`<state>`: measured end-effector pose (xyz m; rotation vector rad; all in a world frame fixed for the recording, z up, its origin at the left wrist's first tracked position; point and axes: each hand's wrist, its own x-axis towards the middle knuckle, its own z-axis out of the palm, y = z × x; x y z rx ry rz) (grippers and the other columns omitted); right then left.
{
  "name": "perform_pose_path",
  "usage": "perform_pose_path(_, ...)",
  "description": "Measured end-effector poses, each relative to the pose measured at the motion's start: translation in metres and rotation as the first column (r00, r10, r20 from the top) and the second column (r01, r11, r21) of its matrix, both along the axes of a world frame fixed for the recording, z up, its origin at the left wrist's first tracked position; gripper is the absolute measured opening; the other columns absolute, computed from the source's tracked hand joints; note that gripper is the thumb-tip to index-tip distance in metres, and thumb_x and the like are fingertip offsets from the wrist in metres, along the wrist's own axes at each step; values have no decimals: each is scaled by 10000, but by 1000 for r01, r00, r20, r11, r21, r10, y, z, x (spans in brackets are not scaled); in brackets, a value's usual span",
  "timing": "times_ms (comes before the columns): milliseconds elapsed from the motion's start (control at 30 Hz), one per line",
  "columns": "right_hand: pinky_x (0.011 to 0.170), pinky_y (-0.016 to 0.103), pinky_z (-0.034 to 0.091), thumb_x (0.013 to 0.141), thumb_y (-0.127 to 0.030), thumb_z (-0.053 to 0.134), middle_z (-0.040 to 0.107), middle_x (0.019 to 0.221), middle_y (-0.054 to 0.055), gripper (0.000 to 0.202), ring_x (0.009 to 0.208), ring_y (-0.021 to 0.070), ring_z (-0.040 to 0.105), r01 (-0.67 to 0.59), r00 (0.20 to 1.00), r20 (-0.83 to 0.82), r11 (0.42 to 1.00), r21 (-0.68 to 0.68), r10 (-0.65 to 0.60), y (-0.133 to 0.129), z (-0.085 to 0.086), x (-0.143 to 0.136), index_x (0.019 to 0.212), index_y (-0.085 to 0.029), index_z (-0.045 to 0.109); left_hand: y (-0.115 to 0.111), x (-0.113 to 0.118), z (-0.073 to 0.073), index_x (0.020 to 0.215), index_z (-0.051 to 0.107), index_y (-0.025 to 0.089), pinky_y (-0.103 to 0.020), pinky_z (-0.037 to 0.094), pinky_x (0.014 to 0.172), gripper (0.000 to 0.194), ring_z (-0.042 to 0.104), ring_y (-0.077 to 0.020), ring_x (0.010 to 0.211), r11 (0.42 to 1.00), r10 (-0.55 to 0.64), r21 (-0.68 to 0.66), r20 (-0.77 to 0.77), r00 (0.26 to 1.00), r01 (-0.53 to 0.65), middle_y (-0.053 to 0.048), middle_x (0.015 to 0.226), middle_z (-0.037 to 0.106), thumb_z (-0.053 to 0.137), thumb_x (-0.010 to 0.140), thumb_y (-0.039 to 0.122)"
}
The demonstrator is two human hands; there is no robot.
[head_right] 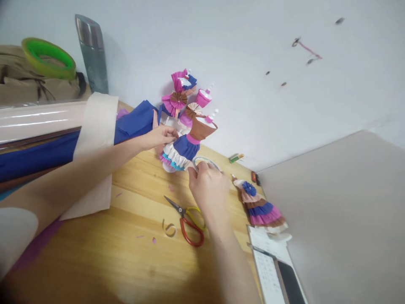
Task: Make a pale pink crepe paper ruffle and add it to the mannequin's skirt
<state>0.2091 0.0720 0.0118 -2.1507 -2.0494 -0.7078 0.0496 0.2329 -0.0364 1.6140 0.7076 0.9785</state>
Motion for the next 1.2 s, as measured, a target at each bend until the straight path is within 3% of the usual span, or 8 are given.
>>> perform_pose_path(233, 559, 287, 197, 884, -339, 552, 725, 743, 97, 254, 624, 197, 612, -1, 1000, 8, 1000, -2, 1, 1, 0, 1, 783, -158, 699, 1, -1, -5, 981, 622, 133, -203, 285, 499, 269, 398, -71, 423, 999, -4, 43, -30, 1000, 6, 107, 444, 422, 547, 752, 14)
perform_pose_path(467, 562, 295, 207, 887, -352, 564, 730, 744, 98, 262, 631, 203, 628, -20, 1000, 9, 1000, -2, 20, 3, -1, 1, 779, -157, 703, 6, 3, -2, 661, 552, 143, -222, 362, 600, 147, 492, -85, 597, 992, 45, 123, -24, 999, -42, 42, 613, 542, 602, 671, 5)
perform_pose_path(567, 562, 296, 209, 881, -349, 571, 729, 737, 96, 255, 624, 202, 627, -30, 1000, 5, 999, 12, 30, 2, -2, 2, 777, -158, 702, 5, 3, 0, 514, 475, 158, -239, 320, 569, 254, 389, -77, 518, 991, -6, 136, -50, 999, 13, 63, 500, 417, 604, 719, 79)
perform_pose_path(667, 561, 292, 212, 875, -337, 573, 728, 735, 94, 240, 617, 197, 622, -30, 1000, -7, 999, 15, 30, 2, -2, 2, 778, -160, 703, 1, 2, -1, 477, 389, 180, -257, 321, 565, 408, 349, -82, 489, 991, -63, 117, -52, 997, 69, 61, 476, 351, 582, 823, 276)
perform_pose_path(833, 560, 292, 218, 880, -342, 555, 736, 761, 99, 252, 619, 197, 628, -6, 1000, -11, 1000, 5, 6, 2, -1, 2, 796, -159, 707, -3, -4, -1, 703, 599, 148, -331, 445, 748, 522, 579, -176, 727, 984, -160, 79, -39, 986, 162, -44, 713, 629, 407, 895, 594)
perform_pose_path(1000, 565, 298, 252, 895, -326, 511, 740, 771, 111, 274, 640, 212, 652, -6, 1000, 9, 1000, 1, 6, 2, 0, 1, 808, -158, 709, -4, -16, 10, 806, 642, 147, -300, 456, 763, 414, 623, -214, 840, 924, -302, 161, -251, 920, 348, -55, 832, 677, 648, 731, 554)
perform_pose_path(1133, 561, 299, 273, 900, -328, 501, 739, 780, 114, 278, 656, 222, 664, 11, 1000, 11, 1000, -11, -11, 4, 1, -1, 812, -163, 707, -10, -12, 15, 1039, 639, 153, -275, 448, 761, 533, 629, -238, 930, 916, -149, 282, -424, 893, 287, -70, 984, 694, 754, 634, 479)
perform_pose_path(1200, 570, 295, 295, 904, -326, 499, 737, 786, 118, 275, 671, 224, 666, 22, 1000, 7, 1000, -17, -22, 4, 2, -2, 821, -167, 707, -15, -6, 14, 1079, 625, 148, -278, 449, 738, 597, 634, -238, 898, 918, -75, 323, -432, 899, 232, -74, 969, 698, 780, 610, 484)
